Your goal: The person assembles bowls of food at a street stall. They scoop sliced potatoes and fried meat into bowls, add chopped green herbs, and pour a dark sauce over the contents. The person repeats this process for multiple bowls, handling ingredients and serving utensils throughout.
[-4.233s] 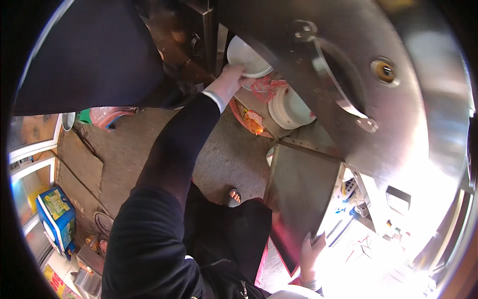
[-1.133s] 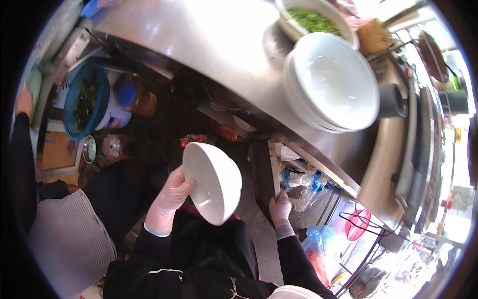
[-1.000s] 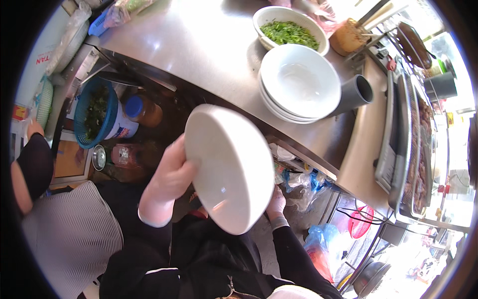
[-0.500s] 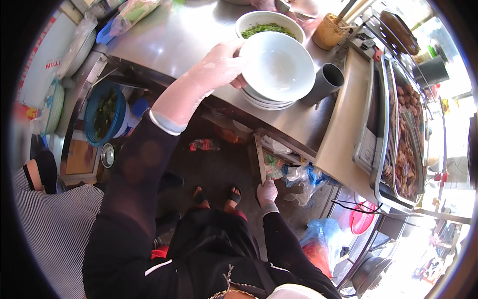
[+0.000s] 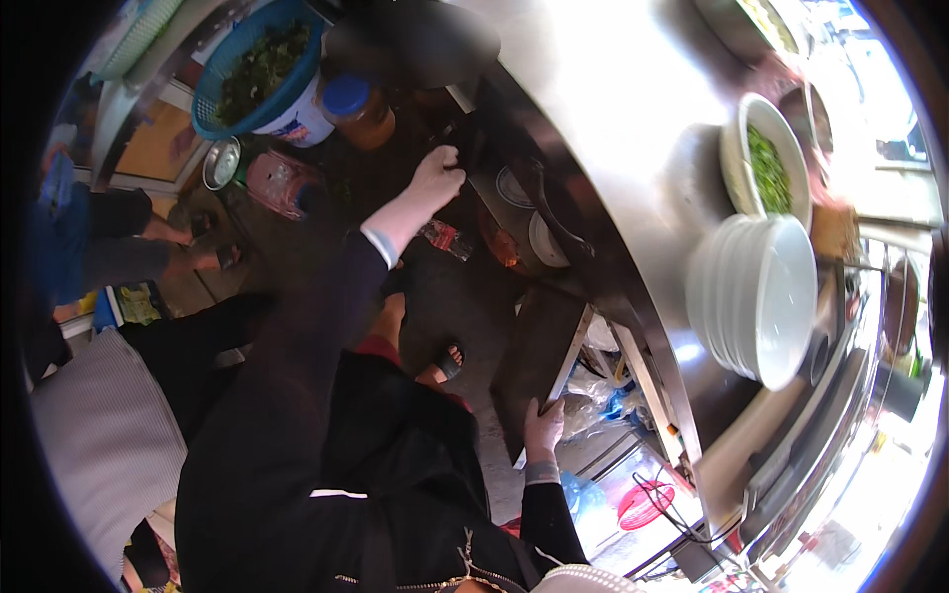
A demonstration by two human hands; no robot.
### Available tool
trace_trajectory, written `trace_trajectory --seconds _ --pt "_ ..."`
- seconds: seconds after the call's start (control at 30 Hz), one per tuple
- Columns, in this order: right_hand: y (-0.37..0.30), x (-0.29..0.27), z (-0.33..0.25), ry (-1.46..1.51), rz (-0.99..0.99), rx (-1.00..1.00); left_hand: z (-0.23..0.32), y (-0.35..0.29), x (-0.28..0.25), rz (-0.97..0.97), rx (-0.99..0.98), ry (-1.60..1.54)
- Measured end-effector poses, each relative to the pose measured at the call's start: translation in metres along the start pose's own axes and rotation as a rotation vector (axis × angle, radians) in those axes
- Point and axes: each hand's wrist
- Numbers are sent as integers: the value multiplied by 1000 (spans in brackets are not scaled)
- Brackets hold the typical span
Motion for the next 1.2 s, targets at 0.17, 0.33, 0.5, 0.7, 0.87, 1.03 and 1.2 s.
trace_trajectory --seconds 0.17,0.33,0.5,0.7,0.87,1.03,1.2 --pt "-4 9 -26 -18 -43 -31 -103 127 0 93 111 377" --pt "4 29 -92 84 -139 -53 -143 168 1 -85 34 392" --pt "44 61 -195 450 -117 342 -147 155 -42 -112 98 509" --pt "114 52 -313 1015 43 549 -207 98 -129 86 95 197" --pt "168 51 -326 1034 93 262 -220 76 -188 157 151 589" --pt "191 133 -353 935 -380 106 -177 65 -209 169 38 637" --pt "340 256 -438 1168 -619 181 -200 70 -209 223 132 654"
Point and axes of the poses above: each hand's wrist, its own y-axis towards the middle knuckle, its own x-axis out of the palm, z = x × y
